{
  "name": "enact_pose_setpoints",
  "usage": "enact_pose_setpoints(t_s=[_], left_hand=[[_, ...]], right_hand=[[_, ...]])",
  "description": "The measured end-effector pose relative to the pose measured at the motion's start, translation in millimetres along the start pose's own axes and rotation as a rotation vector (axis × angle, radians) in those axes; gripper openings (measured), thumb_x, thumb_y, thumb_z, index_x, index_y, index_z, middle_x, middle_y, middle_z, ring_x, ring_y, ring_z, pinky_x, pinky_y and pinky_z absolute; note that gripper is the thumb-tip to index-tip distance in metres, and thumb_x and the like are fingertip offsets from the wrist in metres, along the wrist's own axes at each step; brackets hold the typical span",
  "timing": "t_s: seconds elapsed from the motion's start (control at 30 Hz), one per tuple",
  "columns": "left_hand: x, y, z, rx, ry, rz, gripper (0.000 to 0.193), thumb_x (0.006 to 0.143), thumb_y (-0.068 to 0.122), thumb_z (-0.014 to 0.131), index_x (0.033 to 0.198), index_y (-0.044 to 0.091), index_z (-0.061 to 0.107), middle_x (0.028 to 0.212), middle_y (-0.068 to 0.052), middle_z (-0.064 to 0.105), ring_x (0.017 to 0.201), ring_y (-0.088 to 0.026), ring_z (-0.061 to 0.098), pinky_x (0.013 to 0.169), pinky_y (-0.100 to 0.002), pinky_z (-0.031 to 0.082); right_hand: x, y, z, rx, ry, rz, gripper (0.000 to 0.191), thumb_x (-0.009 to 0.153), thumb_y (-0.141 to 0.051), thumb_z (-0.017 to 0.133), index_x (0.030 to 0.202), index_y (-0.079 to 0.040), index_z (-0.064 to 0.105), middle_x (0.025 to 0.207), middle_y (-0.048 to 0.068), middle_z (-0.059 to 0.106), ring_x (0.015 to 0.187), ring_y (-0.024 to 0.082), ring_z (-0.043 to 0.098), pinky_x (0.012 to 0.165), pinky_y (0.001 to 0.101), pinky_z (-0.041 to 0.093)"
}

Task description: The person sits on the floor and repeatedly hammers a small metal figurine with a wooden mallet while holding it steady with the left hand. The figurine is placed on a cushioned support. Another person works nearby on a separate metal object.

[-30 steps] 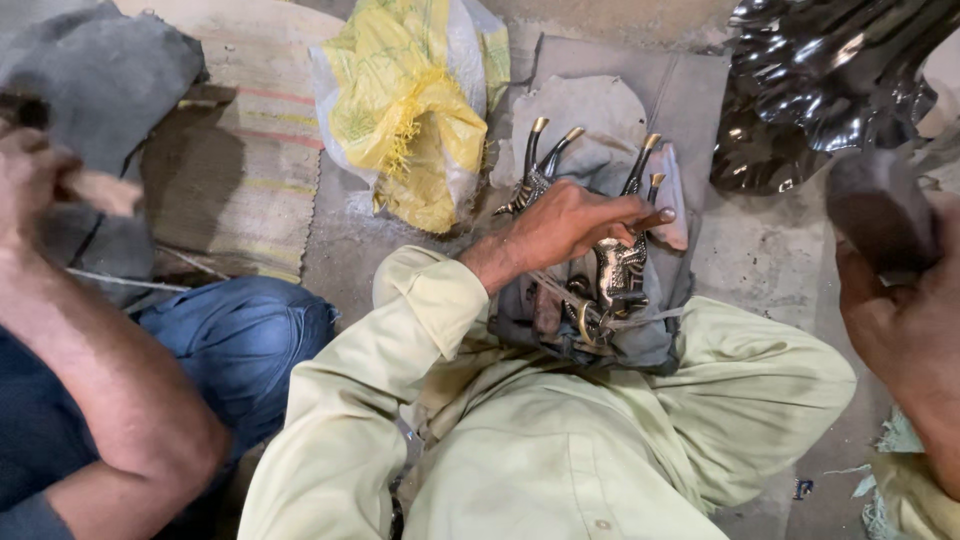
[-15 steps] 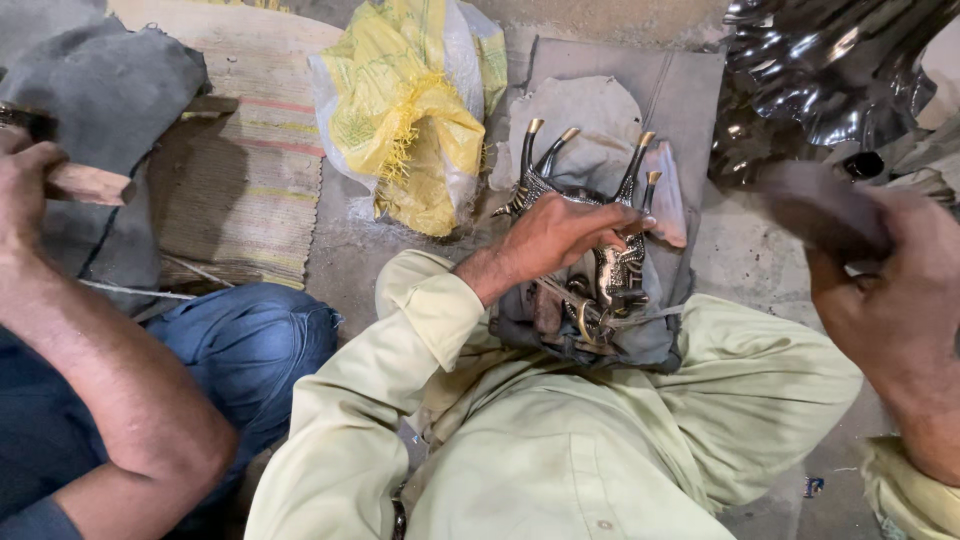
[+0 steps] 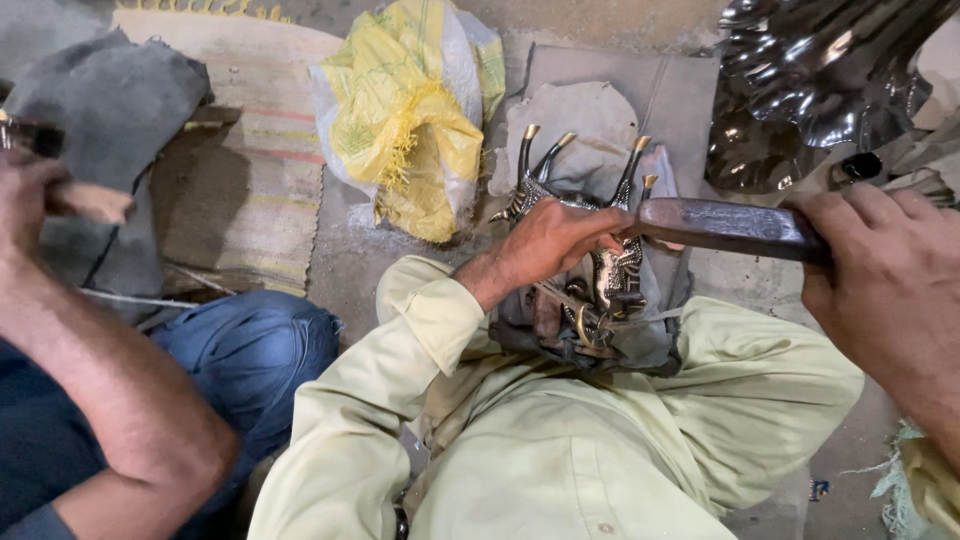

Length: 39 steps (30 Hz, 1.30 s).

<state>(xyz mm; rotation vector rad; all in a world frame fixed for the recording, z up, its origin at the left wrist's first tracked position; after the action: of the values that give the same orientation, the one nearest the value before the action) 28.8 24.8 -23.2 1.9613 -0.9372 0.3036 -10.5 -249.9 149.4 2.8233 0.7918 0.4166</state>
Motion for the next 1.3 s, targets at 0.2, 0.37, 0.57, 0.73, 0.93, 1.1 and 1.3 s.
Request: enact_pose_setpoints(t_s=[0.2,0.37,0.57,0.73,0.93,1.1,1.3], left_hand=[[0,-2,2,-0.009,-0.019,-0.008,0.051,0.087,0.003,0.075,0.134,0.013,0.057,0.100,-0.003,0.079,0.086,-0.026,0.077,0.073,-0.036,0.061],[0,-4,3,-0.039,-0.019,0.000,0.052,0.088,0.002,0.074,0.136,0.013,0.057,0.102,-0.003,0.079,0.090,-0.025,0.078,0.076,-0.035,0.063],[1,0,1,-0.040,0.003,0.001,0.050,0.089,0.000,0.071,0.136,0.012,0.056,0.109,-0.005,0.079,0.097,-0.023,0.079,0.077,-0.033,0.063],[-4,11,-4,-0.174,0.236,-0.137,0.034,0.099,0.005,0.074,0.130,0.011,0.062,0.107,-0.007,0.079,0.095,-0.017,0.080,0.080,-0.030,0.064],[-21,21,6,-0.597,0.548,-0.623,0.033,0.093,0.005,0.078,0.122,0.004,0.063,0.088,-0.004,0.075,0.080,-0.005,0.071,0.069,-0.024,0.062],[-29,35,9,-0.529,0.521,-0.659,0.036,0.091,0.005,0.079,0.125,0.003,0.067,0.088,-0.004,0.075,0.080,-0.004,0.071,0.068,-0.023,0.062],[-12,47,13,-0.329,0.474,-0.468,0.036,0.094,0.004,0.077,0.129,0.004,0.065,0.101,-0.009,0.080,0.093,-0.009,0.076,0.080,-0.026,0.063]], right_hand=[[-6,5,8,0.125,0.059,0.035,0.036,0.080,-0.002,0.078,0.115,-0.003,0.070,0.093,0.013,0.067,0.085,0.029,0.068,0.082,0.0375,0.054],[-13,10,14,0.082,0.025,0.044,0.031,0.085,-0.004,0.080,0.115,-0.005,0.071,0.095,0.012,0.068,0.087,0.028,0.068,0.084,0.0364,0.055],[-11,4,6,0.049,0.035,0.062,0.034,0.087,-0.009,0.078,0.119,-0.008,0.069,0.100,0.008,0.067,0.091,0.025,0.068,0.086,0.0342,0.055],[-8,12,32,0.143,-0.158,0.150,0.041,0.081,-0.019,0.081,0.119,-0.007,0.070,0.091,0.011,0.072,0.075,0.027,0.071,0.068,0.0374,0.055],[-65,1,129,1.173,-0.257,0.663,0.036,0.094,-0.023,0.077,0.121,-0.003,0.067,0.083,0.006,0.066,0.068,0.015,0.060,0.060,0.0324,0.049],[-119,-28,192,1.572,-0.307,1.027,0.045,0.090,-0.017,0.072,0.132,-0.006,0.064,0.084,0.003,0.067,0.073,0.014,0.063,0.066,0.0294,0.053],[-139,-41,203,1.905,-0.294,1.012,0.046,0.098,-0.015,0.070,0.141,0.001,0.064,0.089,0.000,0.061,0.080,0.013,0.060,0.071,0.0307,0.052]])
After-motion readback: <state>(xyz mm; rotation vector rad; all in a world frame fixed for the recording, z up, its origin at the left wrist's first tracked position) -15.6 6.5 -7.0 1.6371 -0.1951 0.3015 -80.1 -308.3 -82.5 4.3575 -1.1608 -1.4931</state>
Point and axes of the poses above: each hand's wrist, its own x-axis towards the middle knuckle, its own z-axis out of the palm, y = z × x, the point moved 1 cm from there along x, towards the middle knuckle
